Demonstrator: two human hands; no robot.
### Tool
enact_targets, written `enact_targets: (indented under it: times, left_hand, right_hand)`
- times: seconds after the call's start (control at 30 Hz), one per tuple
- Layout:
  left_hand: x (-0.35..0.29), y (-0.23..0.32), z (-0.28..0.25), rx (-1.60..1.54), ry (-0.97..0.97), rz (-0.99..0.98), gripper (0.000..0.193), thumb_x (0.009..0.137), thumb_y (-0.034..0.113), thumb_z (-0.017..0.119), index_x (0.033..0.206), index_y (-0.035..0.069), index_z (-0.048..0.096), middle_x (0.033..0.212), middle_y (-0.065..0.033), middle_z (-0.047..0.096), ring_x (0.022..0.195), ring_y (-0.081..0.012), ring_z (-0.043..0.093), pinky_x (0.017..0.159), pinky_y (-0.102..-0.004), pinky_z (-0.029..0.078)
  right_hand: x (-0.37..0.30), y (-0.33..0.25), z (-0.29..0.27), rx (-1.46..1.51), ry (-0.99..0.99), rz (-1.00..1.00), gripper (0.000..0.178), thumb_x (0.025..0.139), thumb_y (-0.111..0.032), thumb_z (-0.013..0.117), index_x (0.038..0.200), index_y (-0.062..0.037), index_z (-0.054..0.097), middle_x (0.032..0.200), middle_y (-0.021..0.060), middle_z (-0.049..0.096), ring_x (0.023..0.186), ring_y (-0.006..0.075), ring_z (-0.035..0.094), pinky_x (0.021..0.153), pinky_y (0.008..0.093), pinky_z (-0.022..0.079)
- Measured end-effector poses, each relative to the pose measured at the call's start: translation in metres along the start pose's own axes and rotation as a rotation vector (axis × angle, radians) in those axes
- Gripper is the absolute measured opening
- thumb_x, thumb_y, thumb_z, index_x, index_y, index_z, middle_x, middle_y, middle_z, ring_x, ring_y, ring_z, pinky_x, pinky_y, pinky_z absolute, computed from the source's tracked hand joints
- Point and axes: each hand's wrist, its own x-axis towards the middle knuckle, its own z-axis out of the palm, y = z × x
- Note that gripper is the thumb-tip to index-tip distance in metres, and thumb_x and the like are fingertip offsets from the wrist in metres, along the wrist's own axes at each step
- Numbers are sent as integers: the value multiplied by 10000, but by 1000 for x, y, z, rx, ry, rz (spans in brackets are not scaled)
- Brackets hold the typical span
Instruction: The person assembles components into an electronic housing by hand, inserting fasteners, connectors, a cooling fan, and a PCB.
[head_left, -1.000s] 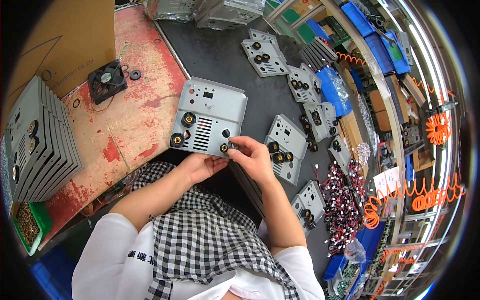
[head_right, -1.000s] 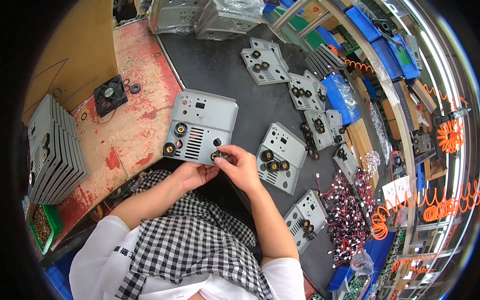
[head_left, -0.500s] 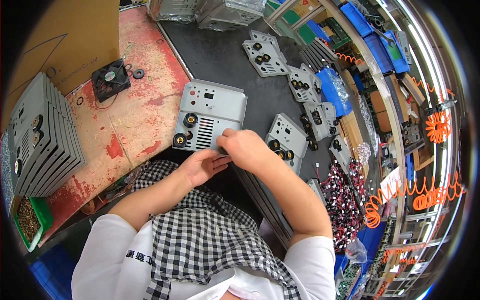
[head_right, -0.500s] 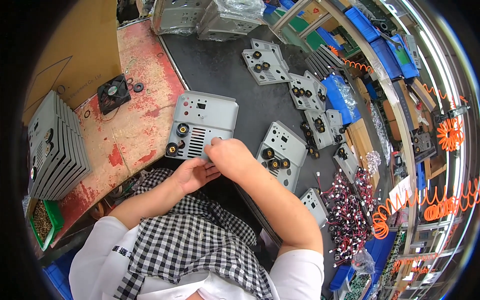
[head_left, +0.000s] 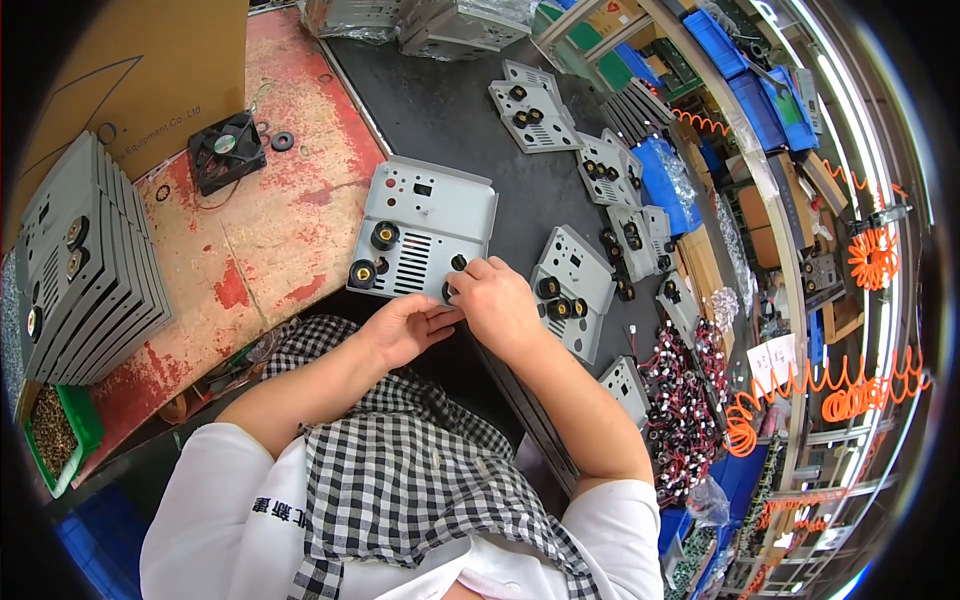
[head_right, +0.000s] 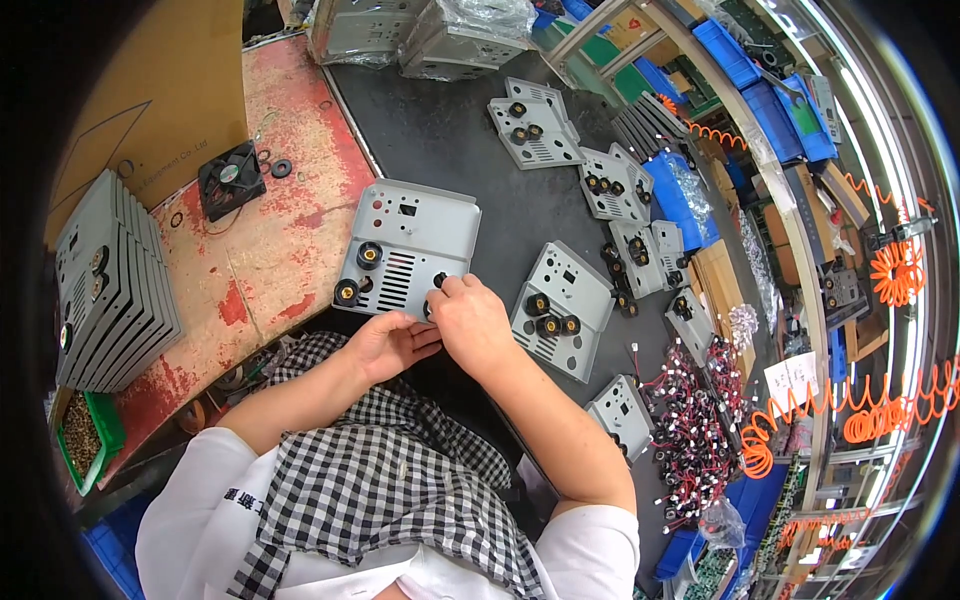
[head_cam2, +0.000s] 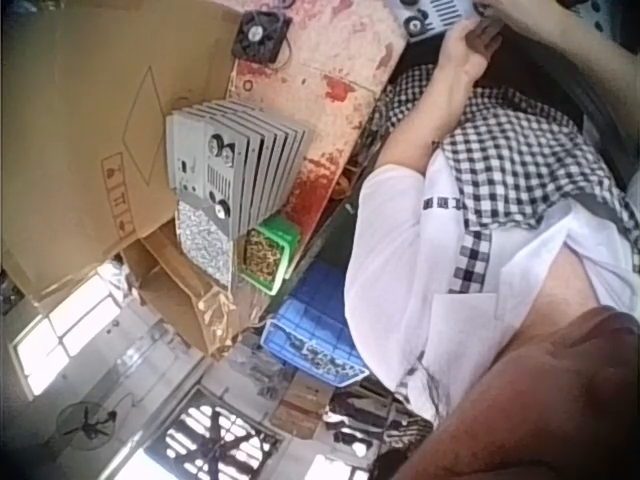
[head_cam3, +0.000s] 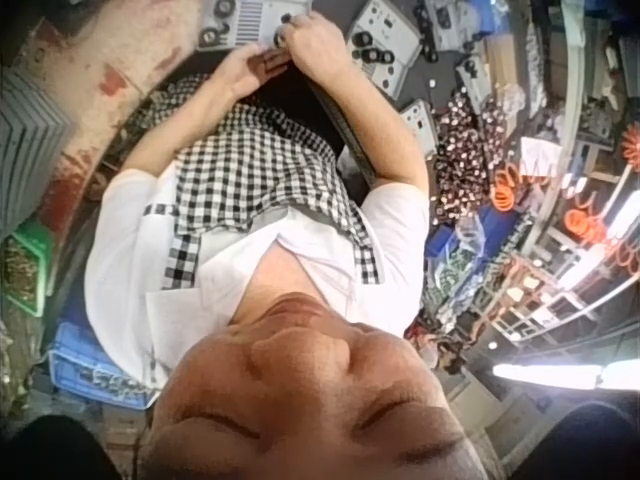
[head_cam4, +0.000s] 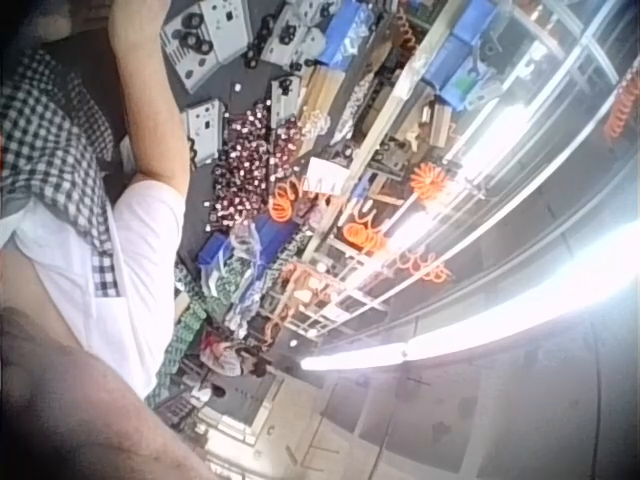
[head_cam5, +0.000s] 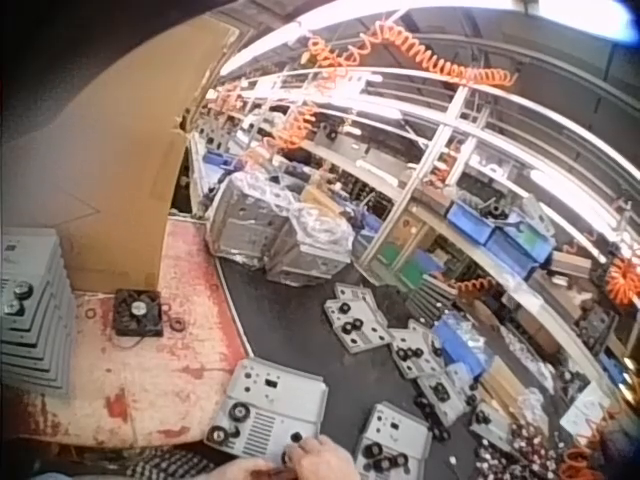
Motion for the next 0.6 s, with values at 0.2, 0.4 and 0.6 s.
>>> enact_targets:
  times: [0.2, 0.4, 0.6]
  left_hand:
    - [1, 0, -4, 2, -6, -14, 304, 764, 161, 587, 1058, 84, 586, 1074, -82, 618, 1112, -238, 524, 1027, -434, 336]
    - [0, 0, -1, 41, -12, -45, 394, 742, 181, 603, 1125, 95, 570, 1109, -68, 608, 1145, -238, 499, 1029, -428, 301]
    - [2, 0, -4, 75, -21, -36, 406, 756, 231, 613, 1139, 109, 564, 1162, -53, 590, 1173, -225, 482, 1028, -423, 258]
  right_hand:
    - [3, 3, 2, 59, 16, 9, 146, 716, -195, 676, 796, -73, 667, 764, 74, 599, 733, 258, 593, 645, 366, 499]
    - [18, 4, -1, -93, 9, 202, 208, 714, -280, 693, 729, -76, 657, 758, 83, 614, 717, 256, 618, 610, 373, 502]
    - [-6, 5, -20, 628, -59, 271, 225, 910, -233, 533, 1046, -88, 637, 813, 138, 635, 619, 239, 624, 577, 353, 482]
